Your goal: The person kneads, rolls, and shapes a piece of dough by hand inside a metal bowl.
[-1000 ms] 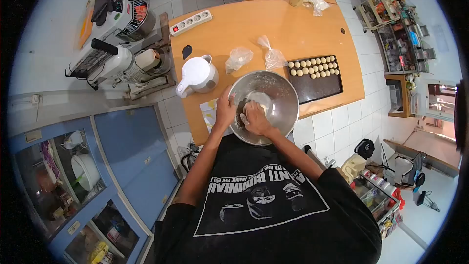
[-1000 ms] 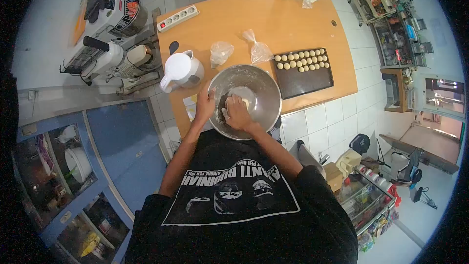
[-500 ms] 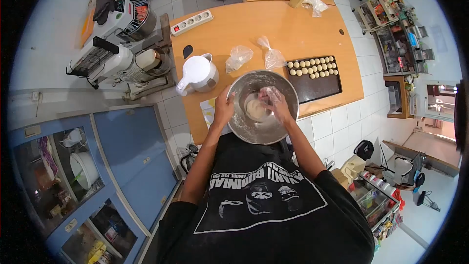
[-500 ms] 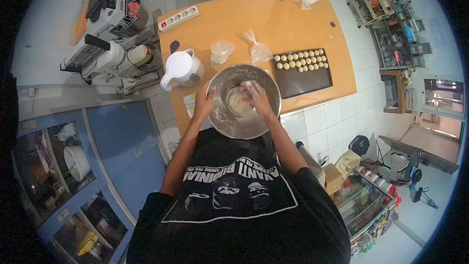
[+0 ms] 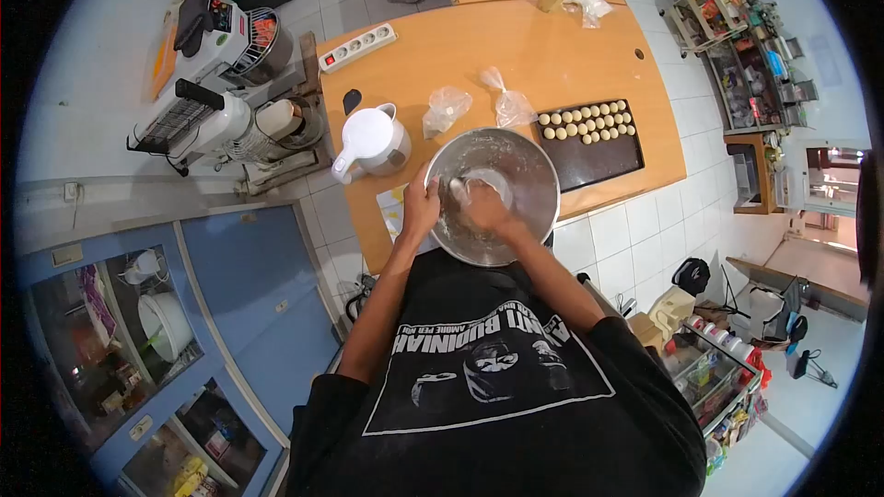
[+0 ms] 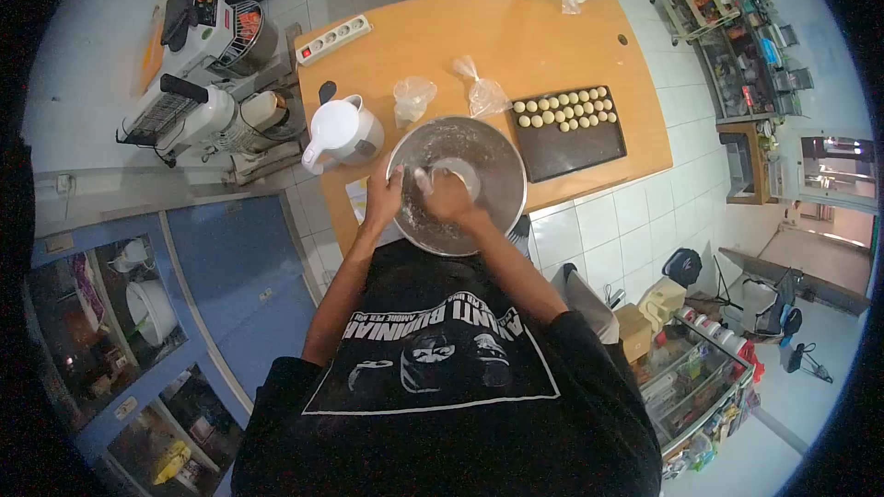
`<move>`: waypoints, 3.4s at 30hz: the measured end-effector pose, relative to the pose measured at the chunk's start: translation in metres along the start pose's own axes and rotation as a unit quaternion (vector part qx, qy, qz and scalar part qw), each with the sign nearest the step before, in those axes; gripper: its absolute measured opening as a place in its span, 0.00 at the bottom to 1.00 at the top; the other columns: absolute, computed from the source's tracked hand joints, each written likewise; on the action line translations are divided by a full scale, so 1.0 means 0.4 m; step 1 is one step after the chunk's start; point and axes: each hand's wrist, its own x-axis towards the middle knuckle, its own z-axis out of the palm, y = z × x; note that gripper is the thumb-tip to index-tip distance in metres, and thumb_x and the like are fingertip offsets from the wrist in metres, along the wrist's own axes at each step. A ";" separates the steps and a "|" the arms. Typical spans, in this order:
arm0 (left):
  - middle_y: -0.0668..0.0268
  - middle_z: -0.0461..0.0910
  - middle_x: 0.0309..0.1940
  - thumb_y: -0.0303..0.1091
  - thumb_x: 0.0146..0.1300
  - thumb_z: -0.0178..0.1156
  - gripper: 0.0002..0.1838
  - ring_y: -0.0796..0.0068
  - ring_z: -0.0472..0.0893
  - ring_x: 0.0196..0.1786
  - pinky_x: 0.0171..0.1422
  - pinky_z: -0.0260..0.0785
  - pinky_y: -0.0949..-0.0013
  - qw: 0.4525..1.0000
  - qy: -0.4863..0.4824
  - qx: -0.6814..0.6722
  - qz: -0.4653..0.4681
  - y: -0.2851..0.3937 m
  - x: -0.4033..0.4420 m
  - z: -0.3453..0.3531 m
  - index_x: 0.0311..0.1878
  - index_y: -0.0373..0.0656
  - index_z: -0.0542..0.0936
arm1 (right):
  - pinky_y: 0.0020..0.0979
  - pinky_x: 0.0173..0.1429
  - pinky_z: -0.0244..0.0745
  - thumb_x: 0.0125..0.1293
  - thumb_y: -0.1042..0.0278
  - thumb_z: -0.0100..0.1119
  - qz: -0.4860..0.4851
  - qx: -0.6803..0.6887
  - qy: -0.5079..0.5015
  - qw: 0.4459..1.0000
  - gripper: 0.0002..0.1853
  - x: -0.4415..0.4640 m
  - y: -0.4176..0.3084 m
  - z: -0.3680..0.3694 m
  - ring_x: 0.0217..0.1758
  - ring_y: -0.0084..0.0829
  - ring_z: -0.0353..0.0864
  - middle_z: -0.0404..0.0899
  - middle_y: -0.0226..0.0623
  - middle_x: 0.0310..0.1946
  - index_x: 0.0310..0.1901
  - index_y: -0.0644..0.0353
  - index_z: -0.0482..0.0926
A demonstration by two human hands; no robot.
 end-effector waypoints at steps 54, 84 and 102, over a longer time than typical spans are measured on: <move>0.43 0.82 0.53 0.21 0.69 0.54 0.21 0.44 0.82 0.58 0.61 0.72 0.57 0.999 0.035 -0.007 0.003 -0.037 -0.024 0.019 0.65 0.37 0.75 | 0.48 0.53 0.79 0.67 0.64 0.60 -0.051 -0.100 -0.036 0.993 0.11 -0.070 -0.096 -0.156 0.51 0.51 0.84 0.83 0.48 0.50 0.46 0.62 0.80; 0.41 0.80 0.56 0.23 0.73 0.51 0.19 0.44 0.80 0.60 0.65 0.70 0.57 0.999 0.043 -0.001 -0.001 -0.028 -0.025 0.026 0.65 0.33 0.74 | 0.52 0.55 0.65 0.67 0.59 0.53 -0.051 -0.228 0.042 0.971 0.12 -0.002 -0.095 0.023 0.55 0.42 0.75 0.75 0.41 0.46 0.45 0.57 0.75; 0.45 0.82 0.55 0.26 0.72 0.56 0.19 0.48 0.82 0.58 0.61 0.72 0.58 0.998 0.041 -0.036 -0.016 -0.077 -0.030 0.027 0.65 0.36 0.75 | 0.49 0.70 0.69 0.55 0.71 0.68 -0.108 -0.079 -0.181 0.974 0.29 -0.084 -0.055 -0.118 0.69 0.57 0.69 0.68 0.55 0.66 0.61 0.54 0.76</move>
